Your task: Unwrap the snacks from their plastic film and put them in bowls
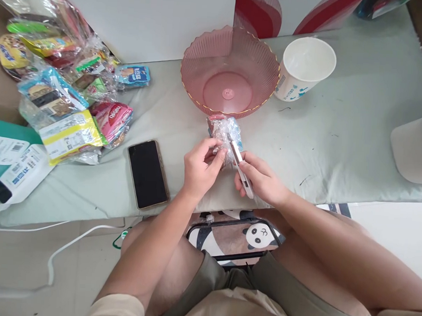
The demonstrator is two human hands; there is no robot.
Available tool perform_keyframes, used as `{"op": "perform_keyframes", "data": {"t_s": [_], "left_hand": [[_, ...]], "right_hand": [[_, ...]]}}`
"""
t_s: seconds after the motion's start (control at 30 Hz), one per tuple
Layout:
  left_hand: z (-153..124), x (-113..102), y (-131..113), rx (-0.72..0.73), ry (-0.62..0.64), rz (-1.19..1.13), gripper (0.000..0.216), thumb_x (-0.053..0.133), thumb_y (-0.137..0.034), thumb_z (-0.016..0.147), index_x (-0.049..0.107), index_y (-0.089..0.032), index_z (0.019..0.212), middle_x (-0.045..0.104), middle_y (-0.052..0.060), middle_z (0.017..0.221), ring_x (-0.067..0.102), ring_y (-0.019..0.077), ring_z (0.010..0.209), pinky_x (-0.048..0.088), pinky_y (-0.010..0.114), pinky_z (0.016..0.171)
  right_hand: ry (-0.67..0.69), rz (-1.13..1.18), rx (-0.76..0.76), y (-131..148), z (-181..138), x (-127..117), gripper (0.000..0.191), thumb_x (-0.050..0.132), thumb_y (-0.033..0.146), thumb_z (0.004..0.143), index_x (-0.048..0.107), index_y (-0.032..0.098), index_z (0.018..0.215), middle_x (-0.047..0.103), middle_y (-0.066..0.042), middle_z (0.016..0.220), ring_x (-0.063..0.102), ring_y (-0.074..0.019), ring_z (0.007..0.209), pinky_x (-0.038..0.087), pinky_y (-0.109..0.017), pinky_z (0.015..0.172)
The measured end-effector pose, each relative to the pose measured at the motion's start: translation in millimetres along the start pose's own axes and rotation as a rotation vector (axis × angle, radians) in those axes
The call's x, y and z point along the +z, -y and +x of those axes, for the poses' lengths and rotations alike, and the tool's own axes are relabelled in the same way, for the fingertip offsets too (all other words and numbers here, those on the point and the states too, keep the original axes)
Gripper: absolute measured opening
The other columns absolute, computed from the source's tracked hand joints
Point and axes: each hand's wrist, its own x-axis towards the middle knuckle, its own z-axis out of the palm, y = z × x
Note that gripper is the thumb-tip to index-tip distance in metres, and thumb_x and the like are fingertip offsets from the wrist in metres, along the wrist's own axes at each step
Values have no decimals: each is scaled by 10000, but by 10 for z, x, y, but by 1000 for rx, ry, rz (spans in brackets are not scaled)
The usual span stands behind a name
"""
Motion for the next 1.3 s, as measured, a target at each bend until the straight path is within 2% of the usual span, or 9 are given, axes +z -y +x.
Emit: {"op": "perform_keyframes", "data": {"t_s": [0.13,0.33,0.7,0.83,0.93,1.0,1.1,1.17,1.3], "left_hand": [[0,18,-12,-8,-47,-37,104,724,-299,933,696,-199,927,721,-13,802,668,87,598,536,175,550],[4,-1,-59,-55,-130,-22,289,777,-481,901,728,-196,906,759,14,826,698,108,641,558,199,570],[15,-105,-179,-17,-322,-49,276,836,-456,856,739,-199,873,743,9,819,681,109,691,570,226,640],[22,-151,-107,-101,-326,-134,260,836,-435,846,713,-214,906,705,7,851,631,101,674,515,227,588],[34,-189,-80,-216,-327,-254,253,825,-405,827,651,-231,881,622,-14,806,522,85,607,427,227,528],[45,-207,-90,-254,-295,-309,292,795,-428,832,574,-237,824,519,-35,722,449,91,577,391,236,520],[52,-214,-125,-287,-152,-345,385,736,-507,852,464,-243,786,383,-51,663,351,98,545,342,242,498],[49,-205,-145,-335,-51,-365,394,744,-495,828,437,-249,813,374,-53,684,329,91,537,320,232,476],[47,-172,-161,-446,151,-429,367,760,-337,736,439,-264,899,442,-55,753,334,67,505,296,215,425]], "right_hand": [[18,-16,31,60,-15,10,361,564,569,930,486,217,953,594,51,554,523,-111,422,403,-230,435],[21,-60,94,114,-65,37,303,566,503,946,499,210,905,587,48,541,512,-105,408,388,-221,424],[103,-318,50,67,-288,113,297,447,472,1015,477,229,846,616,35,580,552,-119,473,417,-253,508],[71,-477,-12,107,-352,-15,302,418,444,1006,473,233,796,569,34,550,514,-124,488,395,-267,528],[-36,-754,-65,163,-374,-303,275,452,410,951,522,229,757,526,23,540,480,-135,493,351,-280,522],[-199,-1000,-83,172,-371,-546,225,495,386,903,599,228,781,538,7,551,461,-149,493,318,-291,519],[-409,-1237,-94,132,-350,-852,230,532,374,880,710,229,882,693,-68,818,557,-187,607,353,-309,548],[-468,-1313,-90,92,-334,-971,280,537,379,893,756,236,995,722,-107,999,625,-229,725,402,-338,586],[-628,-1409,-122,53,-304,-994,358,588,359,884,748,205,1165,730,-166,1077,664,-382,1042,510,-501,834]]}}
